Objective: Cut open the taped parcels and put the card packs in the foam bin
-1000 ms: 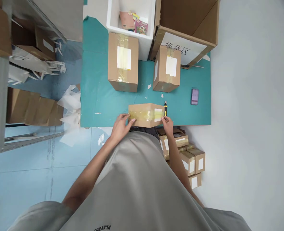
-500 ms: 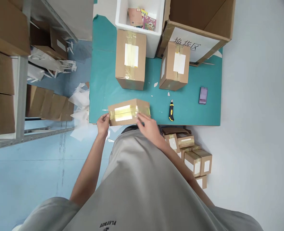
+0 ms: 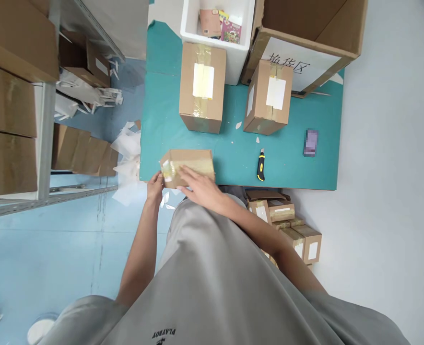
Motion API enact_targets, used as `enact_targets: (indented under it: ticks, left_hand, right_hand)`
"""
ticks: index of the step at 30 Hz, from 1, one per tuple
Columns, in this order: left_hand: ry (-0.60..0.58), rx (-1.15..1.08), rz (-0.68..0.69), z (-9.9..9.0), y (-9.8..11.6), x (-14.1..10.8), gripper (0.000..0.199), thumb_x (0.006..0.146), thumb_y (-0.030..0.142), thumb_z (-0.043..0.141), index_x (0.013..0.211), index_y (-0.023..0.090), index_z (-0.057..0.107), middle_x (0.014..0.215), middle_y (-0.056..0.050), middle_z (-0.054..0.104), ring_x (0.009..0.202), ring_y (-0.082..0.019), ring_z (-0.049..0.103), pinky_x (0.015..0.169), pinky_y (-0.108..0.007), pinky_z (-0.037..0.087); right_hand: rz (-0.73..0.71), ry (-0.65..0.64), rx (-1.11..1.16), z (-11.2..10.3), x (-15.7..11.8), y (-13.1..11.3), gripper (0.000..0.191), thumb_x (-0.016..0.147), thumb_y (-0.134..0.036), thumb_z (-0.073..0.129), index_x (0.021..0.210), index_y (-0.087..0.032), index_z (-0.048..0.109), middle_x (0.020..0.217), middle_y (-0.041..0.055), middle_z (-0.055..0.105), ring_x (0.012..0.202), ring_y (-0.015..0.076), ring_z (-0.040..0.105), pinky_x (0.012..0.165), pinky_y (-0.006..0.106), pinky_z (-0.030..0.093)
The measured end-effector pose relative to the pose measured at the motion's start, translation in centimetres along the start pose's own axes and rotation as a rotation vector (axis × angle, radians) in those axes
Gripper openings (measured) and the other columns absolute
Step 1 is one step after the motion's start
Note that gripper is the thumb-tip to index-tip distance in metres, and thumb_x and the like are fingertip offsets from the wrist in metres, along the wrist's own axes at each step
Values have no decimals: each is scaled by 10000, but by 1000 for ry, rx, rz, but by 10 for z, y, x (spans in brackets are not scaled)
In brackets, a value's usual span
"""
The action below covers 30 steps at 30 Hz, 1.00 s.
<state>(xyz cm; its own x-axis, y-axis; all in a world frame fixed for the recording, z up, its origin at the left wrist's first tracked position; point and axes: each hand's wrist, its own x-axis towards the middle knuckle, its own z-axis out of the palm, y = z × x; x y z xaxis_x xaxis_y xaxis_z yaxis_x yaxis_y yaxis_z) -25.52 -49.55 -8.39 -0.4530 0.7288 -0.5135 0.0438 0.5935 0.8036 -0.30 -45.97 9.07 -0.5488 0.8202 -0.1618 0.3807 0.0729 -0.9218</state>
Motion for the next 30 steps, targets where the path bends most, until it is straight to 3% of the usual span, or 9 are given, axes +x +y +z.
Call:
enact_targets:
  ticks: [2, 4, 7, 11, 14, 16, 22, 26, 30]
  left_hand:
    - [36, -97, -79, 4, 6, -7, 616, 832, 541, 780, 1301, 149, 710, 1257, -154, 769, 1091, -229, 746, 993, -393, 607]
    - [-25, -139, -73, 14, 17, -16, 624, 776, 506, 855, 1266, 137, 745, 1290, -155, 768, 1135, -253, 737, 1044, -409, 585]
    - [-130, -57, 8, 42, 41, -28, 576, 731, 447, 902, 1198, 130, 789, 1220, -146, 796, 1060, -277, 754, 1018, -426, 593]
    - [-113, 139, 235, 81, 74, -39, 387, 810, 365, 836, 1146, 171, 825, 1173, -111, 791, 900, -234, 764, 911, -385, 624]
    - [-136, 103, 376, 93, 83, -41, 372, 843, 348, 808, 1177, 184, 814, 1190, -89, 775, 933, -211, 762, 920, -364, 627]
    - [-136, 89, 386, 94, 76, -39, 358, 828, 327, 819, 1156, 184, 807, 1145, -81, 784, 974, -220, 763, 967, -377, 613]
    - [-234, 186, 15, 97, 27, -27, 229, 664, 140, 813, 859, 183, 702, 783, -36, 752, 802, -236, 754, 827, -370, 606]
    - [-248, 177, -9, 102, 13, -26, 270, 617, 133, 794, 825, 201, 636, 783, -23, 739, 752, -217, 730, 765, -350, 605]
    - [-240, 152, 23, 96, 21, -27, 301, 632, 196, 807, 886, 201, 645, 890, -41, 752, 861, -224, 743, 870, -377, 616]
  right_hand:
    - [93, 75, -102, -25, -11, 15, 587, 1035, -515, 652, 1586, -321, 584, 1654, 30, 558, 1513, 295, 560, 1269, 457, 460]
    - [239, 202, -159, -53, -21, 40, 564, 1036, -482, 652, 1561, -281, 608, 1542, 71, 666, 1319, 314, 722, 1166, 480, 559]
    - [421, 366, -197, -90, -33, 93, 479, 976, -466, 714, 1394, -232, 734, 1298, 103, 805, 1050, 344, 821, 1053, 535, 621]
    - [462, 493, -3, -114, -49, 153, 389, 896, -428, 733, 1191, -179, 780, 1192, 139, 832, 1097, 337, 807, 1023, 506, 638]
    - [433, 621, 48, -110, -65, 174, 407, 857, -463, 736, 1161, -193, 734, 1166, 138, 829, 1059, 302, 806, 993, 479, 650]
    - [419, 691, 5, -100, -74, 182, 343, 860, -470, 718, 1093, -219, 700, 1126, 116, 825, 1050, 285, 798, 994, 470, 645]
    - [508, 655, -8, -58, -87, 210, 163, 856, -418, 618, 892, -264, 579, 1028, 89, 794, 979, 288, 781, 960, 485, 644]
    - [538, 664, 34, -47, -83, 223, 194, 817, -439, 610, 856, -285, 499, 997, 65, 768, 994, 288, 761, 937, 489, 652]
    - [502, 664, 88, -56, -81, 216, 254, 815, -489, 646, 855, -286, 498, 989, 58, 764, 985, 273, 770, 961, 489, 656]
